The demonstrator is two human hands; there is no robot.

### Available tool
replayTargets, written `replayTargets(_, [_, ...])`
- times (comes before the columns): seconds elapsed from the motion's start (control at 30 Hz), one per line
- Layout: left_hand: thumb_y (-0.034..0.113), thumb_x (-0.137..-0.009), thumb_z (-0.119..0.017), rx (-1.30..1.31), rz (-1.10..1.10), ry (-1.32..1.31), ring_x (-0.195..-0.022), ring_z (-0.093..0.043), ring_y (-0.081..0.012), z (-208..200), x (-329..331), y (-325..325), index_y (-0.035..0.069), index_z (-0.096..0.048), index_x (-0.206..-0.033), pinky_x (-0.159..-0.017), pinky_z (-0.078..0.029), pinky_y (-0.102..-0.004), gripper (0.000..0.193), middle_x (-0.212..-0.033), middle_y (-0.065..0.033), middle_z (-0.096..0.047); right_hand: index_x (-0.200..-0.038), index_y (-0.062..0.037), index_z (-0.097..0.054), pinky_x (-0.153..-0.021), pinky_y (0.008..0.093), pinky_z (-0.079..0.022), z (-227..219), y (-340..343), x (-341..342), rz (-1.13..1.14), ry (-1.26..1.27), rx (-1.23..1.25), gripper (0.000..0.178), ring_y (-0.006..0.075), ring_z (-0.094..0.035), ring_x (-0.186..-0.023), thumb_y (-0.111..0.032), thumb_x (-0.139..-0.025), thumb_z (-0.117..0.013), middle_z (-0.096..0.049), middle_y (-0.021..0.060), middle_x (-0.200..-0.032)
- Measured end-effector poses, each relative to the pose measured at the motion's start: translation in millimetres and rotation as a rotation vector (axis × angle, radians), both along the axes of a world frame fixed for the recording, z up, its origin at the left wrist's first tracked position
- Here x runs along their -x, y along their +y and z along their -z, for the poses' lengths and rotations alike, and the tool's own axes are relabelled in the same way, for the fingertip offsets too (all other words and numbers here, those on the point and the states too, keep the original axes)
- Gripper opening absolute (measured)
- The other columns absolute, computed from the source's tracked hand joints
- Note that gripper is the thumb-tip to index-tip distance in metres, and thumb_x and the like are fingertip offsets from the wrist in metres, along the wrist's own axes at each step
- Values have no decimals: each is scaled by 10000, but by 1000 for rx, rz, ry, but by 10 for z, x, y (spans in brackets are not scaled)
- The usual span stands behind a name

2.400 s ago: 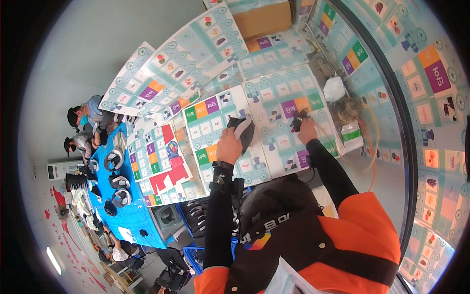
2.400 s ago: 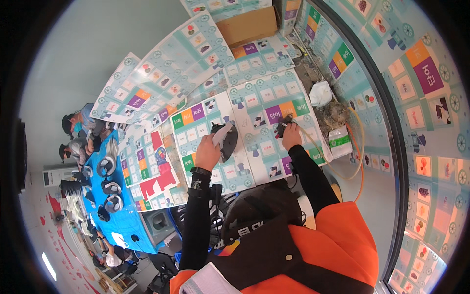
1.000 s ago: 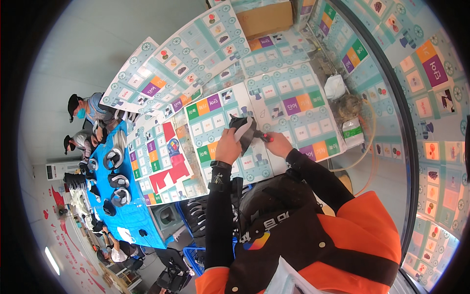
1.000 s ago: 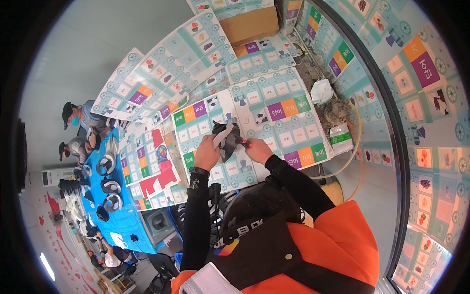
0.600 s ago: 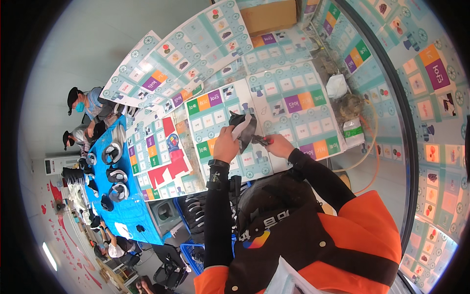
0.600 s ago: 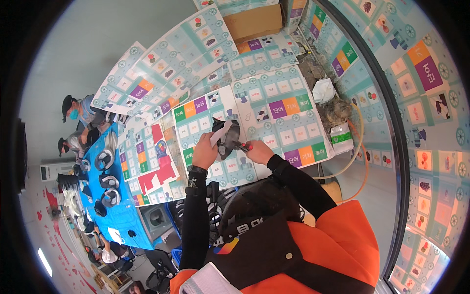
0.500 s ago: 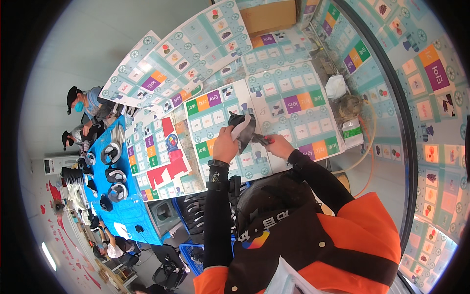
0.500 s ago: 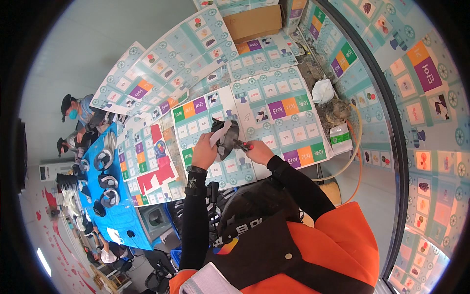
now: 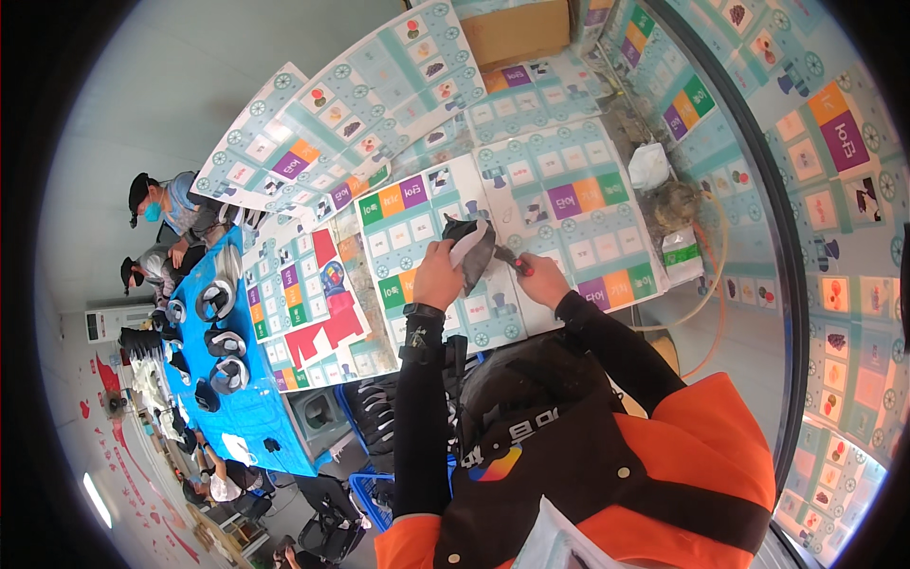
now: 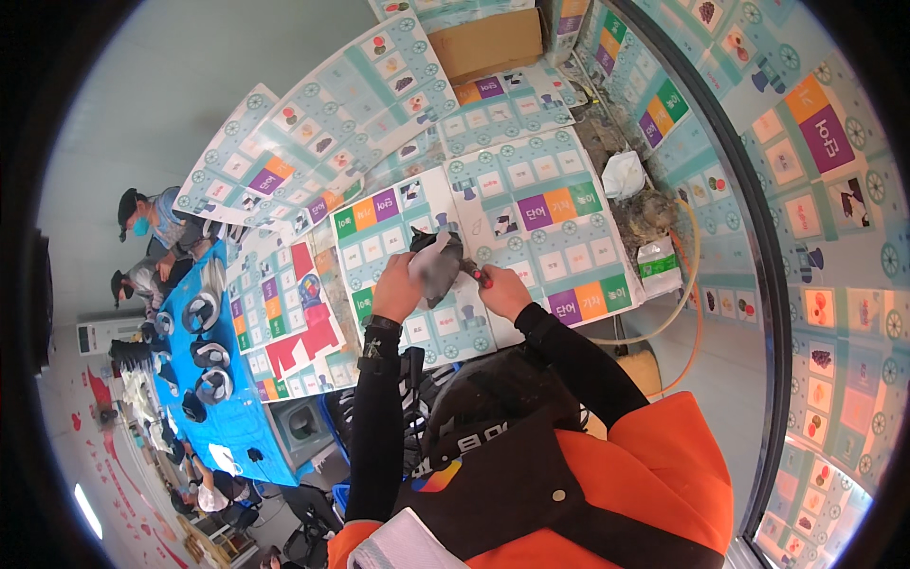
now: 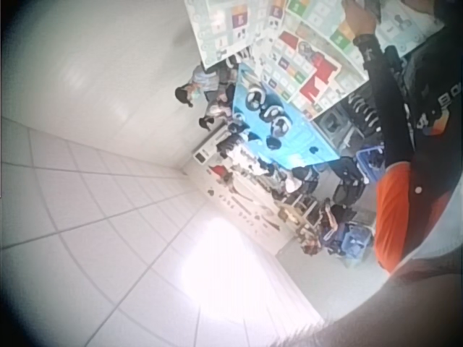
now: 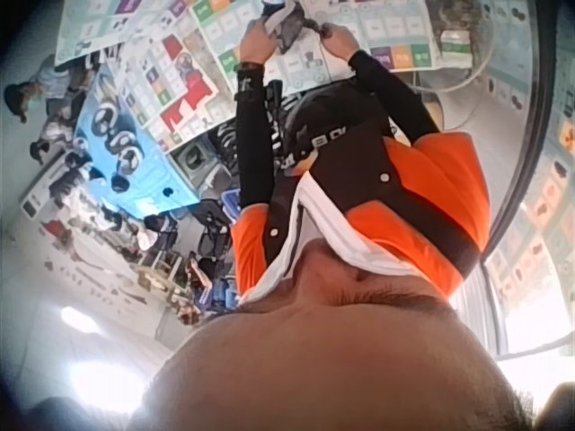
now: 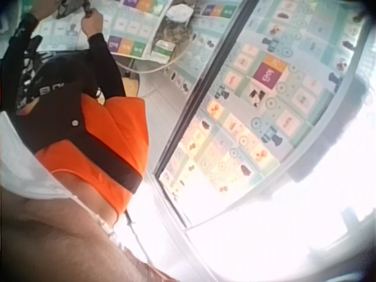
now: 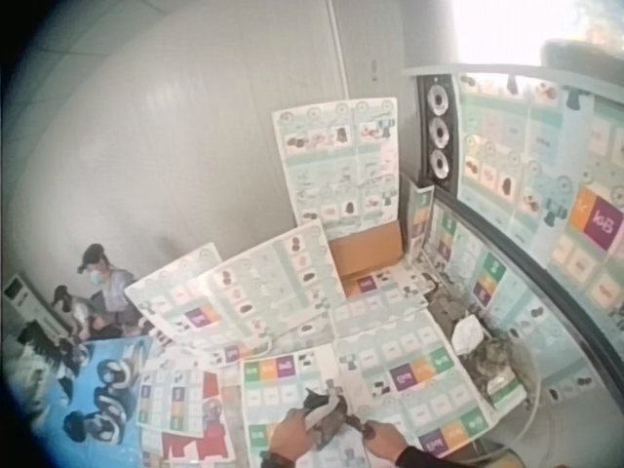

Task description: The person uses a handheld tool to apply heat to the interior edges of shoe components, handling several pieces one at a time before placing them into a blue bin.

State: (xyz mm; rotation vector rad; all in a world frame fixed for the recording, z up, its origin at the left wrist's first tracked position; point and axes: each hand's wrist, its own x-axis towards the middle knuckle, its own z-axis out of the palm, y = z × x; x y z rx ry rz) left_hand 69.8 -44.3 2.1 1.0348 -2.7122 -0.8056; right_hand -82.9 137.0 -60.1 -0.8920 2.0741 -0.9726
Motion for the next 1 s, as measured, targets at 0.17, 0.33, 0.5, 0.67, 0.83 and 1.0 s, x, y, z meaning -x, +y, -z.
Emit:
replayTargets(0.17, [125,-861,-630,-15,-7,-41,-1083,-626,-438,8,53,-56,34,-622,-1244,-919,-526,-500,394,-1193,-203,-627,-960,-10,-625,-740,576,-475,-4,-24,-6,-123,38,14,179,499,-623,-851,-146,-896,-530,-666,273,-835])
replayTargets(0.33, [100,-843,-633,-10,17,-66,-1020,-648,-456,-5,167,-66,37,-619,-1202,-872,-554,-518,364,-1180,-212,-619,-950,-18,-625,-734,582,-477,20,14,21,-37,70,4,157,493,-628,-832,-128,-884,-535,-666,266,-812])
replayTargets(0.5, [99,-837,-629,-24,13,-44,-1014,-648,-459,-14,188,-34,21,-623,-1179,-872,-553,-521,351,-1168,-218,-621,-950,-19,-609,-713,591,-477,46,55,3,-24,108,-19,145,489,-633,-798,-133,-878,-555,-667,259,-786])
replayTargets(0.67, [93,-833,-632,1,35,-67,-1017,-647,-460,25,202,-46,22,-620,-1181,-874,-553,-518,355,-1171,-229,-614,-952,-14,-598,-721,592,-478,93,79,29,-88,112,0,155,488,-635,-802,-140,-866,-565,-666,261,-781])
replayTargets(0.83, [85,-833,-632,-6,20,-47,-1015,-647,-459,9,247,-46,24,-618,-1182,-869,-554,-517,355,-1167,-225,-613,-929,-6,-606,-737,596,-476,114,71,70,-36,117,2,154,489,-635,-820,-133,-853,-562,-668,267,-804])
replayTargets(1.0, [97,-834,-639,-28,-56,-80,-1101,-618,-448,180,155,-57,41,-616,-1204,-882,-548,-509,376,-1184,-222,-607,-1010,-4,-673,-780,568,-507,303,60,15,-314,27,-5,240,472,-652,-853,-162,-854,-579,-687,275,-864])
